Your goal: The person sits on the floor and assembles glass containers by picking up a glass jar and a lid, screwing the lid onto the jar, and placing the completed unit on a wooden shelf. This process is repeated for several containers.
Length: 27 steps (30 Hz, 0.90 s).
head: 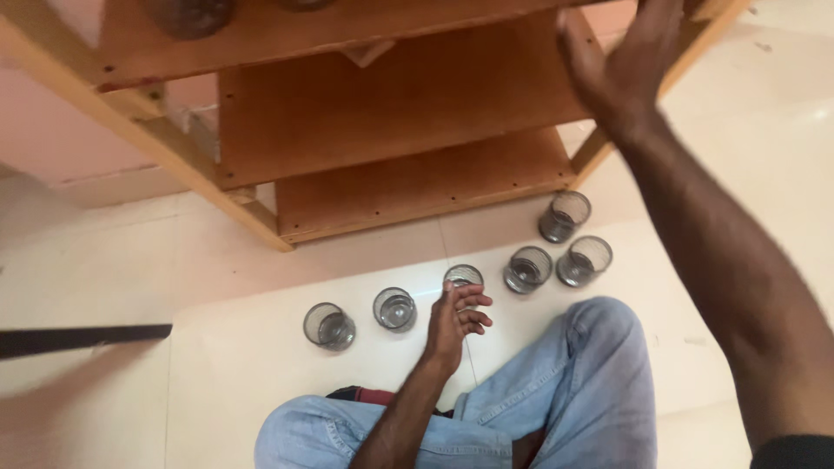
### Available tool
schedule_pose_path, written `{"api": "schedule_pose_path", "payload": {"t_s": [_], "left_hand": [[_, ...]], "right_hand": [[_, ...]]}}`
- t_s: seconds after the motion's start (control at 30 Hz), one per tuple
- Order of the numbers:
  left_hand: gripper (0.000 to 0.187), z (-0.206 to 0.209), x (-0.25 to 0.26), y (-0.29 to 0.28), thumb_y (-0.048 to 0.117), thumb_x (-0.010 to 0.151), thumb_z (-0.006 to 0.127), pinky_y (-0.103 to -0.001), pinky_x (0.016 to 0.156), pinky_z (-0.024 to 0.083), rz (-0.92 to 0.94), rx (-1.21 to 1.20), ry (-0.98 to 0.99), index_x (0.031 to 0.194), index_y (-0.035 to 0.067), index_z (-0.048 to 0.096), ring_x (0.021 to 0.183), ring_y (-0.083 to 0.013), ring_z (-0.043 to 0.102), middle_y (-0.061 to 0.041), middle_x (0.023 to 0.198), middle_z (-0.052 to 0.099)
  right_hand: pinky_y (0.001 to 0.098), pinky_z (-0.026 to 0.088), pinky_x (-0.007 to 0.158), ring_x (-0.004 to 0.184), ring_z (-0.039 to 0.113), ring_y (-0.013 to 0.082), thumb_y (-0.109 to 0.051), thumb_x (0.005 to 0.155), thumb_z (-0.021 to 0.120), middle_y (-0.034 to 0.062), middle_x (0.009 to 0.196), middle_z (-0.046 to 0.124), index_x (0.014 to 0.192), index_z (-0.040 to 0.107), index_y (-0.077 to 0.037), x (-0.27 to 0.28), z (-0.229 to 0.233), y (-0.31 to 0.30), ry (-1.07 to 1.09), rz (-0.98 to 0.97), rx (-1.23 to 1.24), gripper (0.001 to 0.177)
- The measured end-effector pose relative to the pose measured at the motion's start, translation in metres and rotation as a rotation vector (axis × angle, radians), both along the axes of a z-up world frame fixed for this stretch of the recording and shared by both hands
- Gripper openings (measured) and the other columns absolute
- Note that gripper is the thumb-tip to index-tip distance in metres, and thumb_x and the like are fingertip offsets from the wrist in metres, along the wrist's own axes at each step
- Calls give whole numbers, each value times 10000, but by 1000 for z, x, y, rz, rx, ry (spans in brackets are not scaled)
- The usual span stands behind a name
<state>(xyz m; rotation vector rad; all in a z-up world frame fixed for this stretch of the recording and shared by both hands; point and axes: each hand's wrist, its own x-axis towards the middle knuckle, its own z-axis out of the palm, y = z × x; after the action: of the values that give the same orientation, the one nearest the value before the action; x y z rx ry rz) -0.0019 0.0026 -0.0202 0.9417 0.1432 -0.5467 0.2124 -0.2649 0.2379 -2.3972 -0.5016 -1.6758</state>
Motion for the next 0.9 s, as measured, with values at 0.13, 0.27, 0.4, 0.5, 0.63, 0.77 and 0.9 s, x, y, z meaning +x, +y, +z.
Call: {"api": "schedule_pose_path", "payload": {"t_s": [0.13, 0.27, 0.4, 0.5, 0.63, 0.77, 0.9], "left_hand": [[748, -4, -3, 0, 628, 1028, 336, -286, 648, 555, -21, 4, 3, 1274, -29, 596, 746, -173, 699, -136, 1046, 715], [732, -9, -5, -2, 620, 1020, 338, -289, 641, 555, -29, 35, 3, 1270, -19, 594, 743, -177, 698, -134, 1042, 720], [731, -15, -8, 2, 617, 1029, 330, -285, 645, 549, -23, 61, 18, 1264, -16, 610, 746, -174, 691, -130, 1037, 718], [717, -16, -5, 2, 602, 1034, 327, -290, 644, 544, -19, 84, 40, 1256, -12, 624, 741, -178, 688, -138, 1031, 719], [698, -16, -7, 3, 588, 1032, 319, -295, 642, 541, -15, 130, 81, 1238, -4, 625, 730, -183, 688, -137, 1026, 720], [695, -13, -10, 2, 580, 1035, 316, -296, 649, 534, -19, 167, 79, 1236, -6, 631, 737, -181, 685, -134, 1013, 717], [685, -9, -10, 1, 574, 1030, 319, -303, 661, 525, -29, 172, 130, 1237, 1, 632, 740, -183, 673, -130, 1019, 712]], "right_hand": [[484, 479, 1115, 1317, 530, 389, -184, 1007, 862, 241, 1449, 500, 1468, 443, 40, -82, -72, -34, 198, 160, 74, 661], [479, 501, 1125, 1324, 552, 395, -248, 925, 866, 254, 1396, 553, 1420, 480, 36, -113, -144, -72, 532, -18, 180, 688], [484, 545, 963, 1165, 624, 381, -433, 793, 865, 297, 1384, 532, 1465, 389, 66, -104, -215, -115, 1070, -220, 733, 962], [495, 541, 963, 1162, 617, 412, -502, 722, 882, 335, 1401, 506, 1535, 294, 59, -92, -256, -135, 1265, -238, 750, 1150], [471, 527, 1007, 1215, 607, 402, -636, 776, 821, 334, 1403, 551, 1519, 367, 53, -78, -289, -143, 1366, -285, 764, 1111], [533, 593, 948, 1191, 666, 395, -693, 807, 660, 286, 1410, 596, 1496, 456, 32, -60, -291, -145, 1550, -341, 1079, 1021], [633, 502, 977, 1337, 503, 410, -645, 861, 603, 218, 1517, 490, 1492, 487, -70, -48, -291, -141, 1613, -236, 1283, 862]]}}
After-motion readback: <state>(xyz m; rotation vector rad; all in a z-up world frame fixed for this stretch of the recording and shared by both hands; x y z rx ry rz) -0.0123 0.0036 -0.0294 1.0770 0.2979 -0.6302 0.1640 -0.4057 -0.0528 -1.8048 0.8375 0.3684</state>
